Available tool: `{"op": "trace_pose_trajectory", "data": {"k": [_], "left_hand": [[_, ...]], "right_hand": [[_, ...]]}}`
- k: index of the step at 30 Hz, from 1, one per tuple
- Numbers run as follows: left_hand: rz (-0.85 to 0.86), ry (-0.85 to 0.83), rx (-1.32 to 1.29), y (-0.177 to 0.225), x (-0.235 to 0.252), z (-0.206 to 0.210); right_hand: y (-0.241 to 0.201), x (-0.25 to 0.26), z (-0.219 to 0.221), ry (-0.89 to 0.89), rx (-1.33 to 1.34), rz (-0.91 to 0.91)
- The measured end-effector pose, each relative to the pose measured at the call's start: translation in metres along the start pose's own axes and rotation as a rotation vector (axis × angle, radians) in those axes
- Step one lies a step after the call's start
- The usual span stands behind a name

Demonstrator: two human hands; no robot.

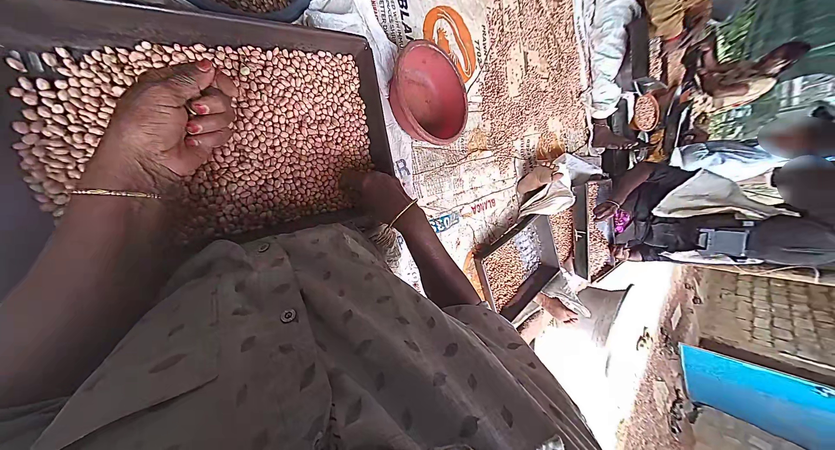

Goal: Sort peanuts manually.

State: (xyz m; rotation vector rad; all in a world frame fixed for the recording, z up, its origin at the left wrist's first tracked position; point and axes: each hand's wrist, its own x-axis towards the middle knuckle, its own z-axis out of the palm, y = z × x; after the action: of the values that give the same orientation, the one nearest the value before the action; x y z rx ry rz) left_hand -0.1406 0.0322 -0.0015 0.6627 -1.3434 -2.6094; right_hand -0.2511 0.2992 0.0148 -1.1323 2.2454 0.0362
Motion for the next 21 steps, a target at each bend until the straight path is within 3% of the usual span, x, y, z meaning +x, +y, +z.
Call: {"op": "trace_pose_trajectory", "data": {"k": [5, 8, 10, 12, 14, 16, 18, 21], "left_hand": [[0.009, 0.044, -0.014, 0.003, 0.000, -0.002], [-0.007, 0.020, -0.017, -0.001, 0.000, -0.001], [-0.007, -0.013, -0.058, -0.004, 0.002, -0.001], [-0.051, -0.010, -0.105, -0.008, -0.001, 0.007], [-0.158, 0.070, -0.103, -0.014, -0.007, 0.025], [-0.288, 0.101, -0.025, -0.016, -0.014, 0.045], [-0.360, 0.037, 0.080, -0.020, -0.020, 0.057], [-0.346, 0.035, -0.027, -0.023, -0.031, 0.064]], "right_hand": [[-0.004, 0.006, -0.004, -0.072, -0.028, 0.009], [0.003, 0.004, 0.003, 0.009, 0.036, -0.051], [0.010, 0.005, 0.007, 0.231, 0.288, -0.184], [0.003, 0.009, 0.004, 0.438, 0.823, -0.235], [-0.019, 0.013, -0.008, 0.515, 1.433, -0.154], [-0.042, 0.019, -0.026, 0.522, 1.776, -0.147], [-0.071, 0.026, -0.037, 0.570, 1.838, -0.235], [-0.102, 0.037, -0.034, 0.584, 1.607, -0.501]]}}
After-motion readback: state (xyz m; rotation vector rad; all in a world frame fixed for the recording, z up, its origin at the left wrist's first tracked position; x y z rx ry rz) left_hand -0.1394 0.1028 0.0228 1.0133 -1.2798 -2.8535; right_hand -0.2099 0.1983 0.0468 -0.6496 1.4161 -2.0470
